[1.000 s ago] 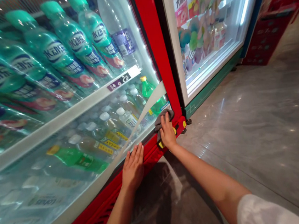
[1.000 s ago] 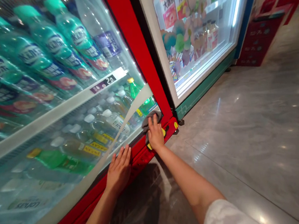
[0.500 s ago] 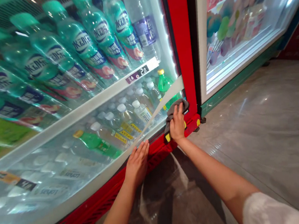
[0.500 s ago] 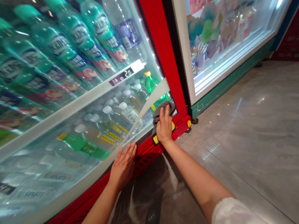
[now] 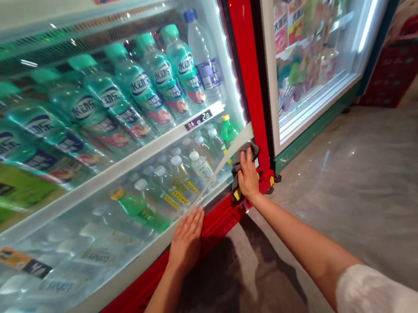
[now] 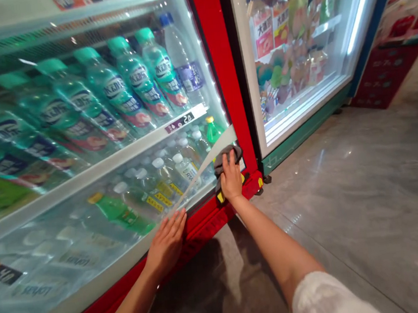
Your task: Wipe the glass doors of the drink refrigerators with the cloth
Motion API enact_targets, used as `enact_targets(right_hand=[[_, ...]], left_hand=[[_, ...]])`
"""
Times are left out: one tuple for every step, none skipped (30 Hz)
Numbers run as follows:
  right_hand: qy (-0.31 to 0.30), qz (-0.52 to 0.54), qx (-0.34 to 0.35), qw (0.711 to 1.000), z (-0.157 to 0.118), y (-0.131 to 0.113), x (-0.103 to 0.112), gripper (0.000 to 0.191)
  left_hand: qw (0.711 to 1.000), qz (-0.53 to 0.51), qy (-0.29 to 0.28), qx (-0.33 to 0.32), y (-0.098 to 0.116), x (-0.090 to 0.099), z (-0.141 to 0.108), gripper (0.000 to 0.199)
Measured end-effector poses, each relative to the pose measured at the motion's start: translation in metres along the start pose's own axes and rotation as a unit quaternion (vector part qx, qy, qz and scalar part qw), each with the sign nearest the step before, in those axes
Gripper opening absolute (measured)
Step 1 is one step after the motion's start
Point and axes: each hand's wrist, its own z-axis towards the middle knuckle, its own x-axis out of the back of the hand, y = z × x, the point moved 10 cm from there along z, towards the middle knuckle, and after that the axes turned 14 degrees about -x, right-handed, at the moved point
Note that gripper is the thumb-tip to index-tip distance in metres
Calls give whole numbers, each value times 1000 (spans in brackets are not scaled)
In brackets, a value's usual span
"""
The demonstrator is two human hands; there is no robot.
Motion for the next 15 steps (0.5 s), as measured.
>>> enact_targets(right_hand=[[26,14,-47,998,13,8,6,80],[57,27,-90,994,27,9,13,80],[87,39,-126,987,39,4,18,80],[115,47,-153,980,48,-8,22,80],[139,56,-172,974,52,-25,23,81],[153,65,-178,970,50,-46,21,81],[158,66,-175,970,43,-67,17,81],[154,60,-161,973,30,-88,11,80],[140,51,-134,980,13,-106,4,80],[121,40,-98,987,-7,-120,-4,80],[96,29,-61,993,-29,-128,-12,81],[71,19,-28,997,-49,-128,-19,82],[49,9,0,999,-65,-123,-23,82],[32,7,16,999,-76,-112,-24,81],[26,14,10,1000,-79,-96,-22,79]], left_hand=[[1000,4,10,-3,-3,5,-4,76],[1000,5,19,-8,-6,10,-8,75],[1000,4,28,-13,-9,14,-12,75],[999,1,35,-17,-12,18,-15,74],[999,-3,42,-21,-15,21,-18,73],[999,-8,49,-23,-18,24,-20,72],[998,-11,55,-21,-20,27,-22,72],[998,-14,59,-15,-23,29,-24,72],[998,-14,62,-5,-25,31,-26,72],[998,-13,63,9,-27,34,-29,73],[998,-10,61,26,-29,36,-33,74],[997,-7,59,42,-30,38,-39,75],[997,-4,56,55,-32,41,-46,75],[996,-3,55,64,-34,44,-55,76],[996,-1,55,69,-36,47,-65,76]])
